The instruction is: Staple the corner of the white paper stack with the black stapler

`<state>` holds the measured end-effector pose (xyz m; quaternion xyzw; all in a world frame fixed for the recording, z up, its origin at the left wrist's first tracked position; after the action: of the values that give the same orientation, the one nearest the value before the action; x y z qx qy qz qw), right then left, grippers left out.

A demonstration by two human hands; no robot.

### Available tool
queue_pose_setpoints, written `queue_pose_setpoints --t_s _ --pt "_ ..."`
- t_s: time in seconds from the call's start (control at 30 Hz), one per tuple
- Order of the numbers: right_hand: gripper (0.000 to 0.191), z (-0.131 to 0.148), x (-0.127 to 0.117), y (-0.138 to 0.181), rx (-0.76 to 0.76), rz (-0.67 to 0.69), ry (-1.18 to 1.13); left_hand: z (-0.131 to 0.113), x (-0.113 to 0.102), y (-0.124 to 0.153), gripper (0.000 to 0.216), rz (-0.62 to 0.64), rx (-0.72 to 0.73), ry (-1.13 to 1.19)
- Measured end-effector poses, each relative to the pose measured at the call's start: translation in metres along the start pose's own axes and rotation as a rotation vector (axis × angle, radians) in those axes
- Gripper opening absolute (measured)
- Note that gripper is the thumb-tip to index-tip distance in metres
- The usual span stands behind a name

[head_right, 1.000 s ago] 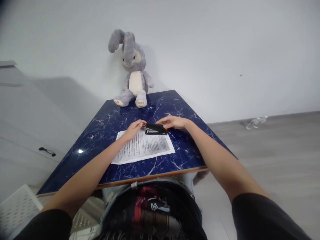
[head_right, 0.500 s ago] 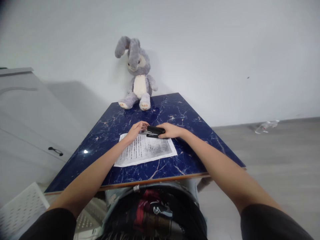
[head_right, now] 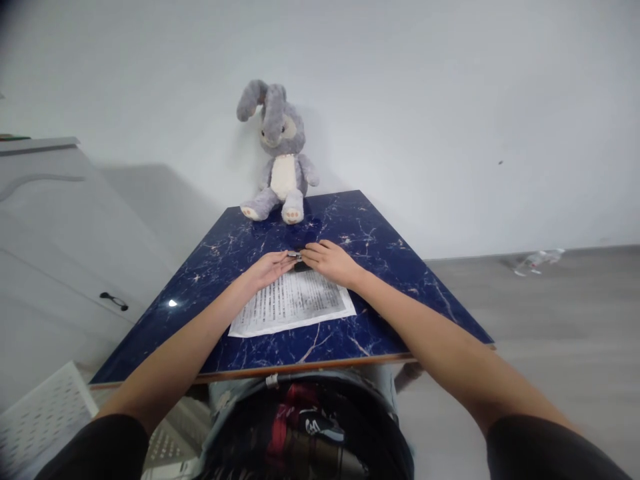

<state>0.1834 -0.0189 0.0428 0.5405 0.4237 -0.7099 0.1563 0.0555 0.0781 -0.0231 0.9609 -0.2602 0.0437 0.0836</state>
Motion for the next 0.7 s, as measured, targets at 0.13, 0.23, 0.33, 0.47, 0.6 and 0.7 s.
queue_pose_setpoints --t_s 0.13,0.23,0.33,0.47,0.6,0.7 --pt "0.042 0.005 0.0 -0.001 -0.013 -0.002 0.034 0.002 0.0 -0.002 0.018 -0.009 0.01 0.081" --pt "0.043 0.006 0.0 -0.002 -0.003 -0.008 0.027 0.003 -0.003 -0.003 0.015 -0.034 0.02 0.063" --pt "0.048 0.002 -0.003 -0.002 0.053 -0.028 0.025 0.002 -0.006 -0.003 0.011 -0.056 0.043 -0.009" --pt "0.05 -0.023 -0.022 0.006 0.25 -0.213 -0.137 -0.015 -0.029 0.0 0.009 -0.24 0.125 -0.325" --pt "0.032 -0.055 -0.028 0.02 0.399 -0.333 -0.524 -0.062 -0.071 0.018 0.024 -0.587 0.307 -1.061" --pt "0.025 -0.06 -0.013 0.021 0.416 -0.19 -0.686 -0.079 -0.106 0.026 0.034 -0.759 0.234 -1.453"
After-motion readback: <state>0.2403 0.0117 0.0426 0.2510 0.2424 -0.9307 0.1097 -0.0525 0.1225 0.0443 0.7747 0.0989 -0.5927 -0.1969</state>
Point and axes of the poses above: each hand's wrist, its own y-axis away from the middle knuckle, its own x-axis out of the palm, z = x × y, the point moved 9 cm from there along -y, towards the middle knuckle, and after that the axes turned 11 degrees about -y, right-handed, at the moved point
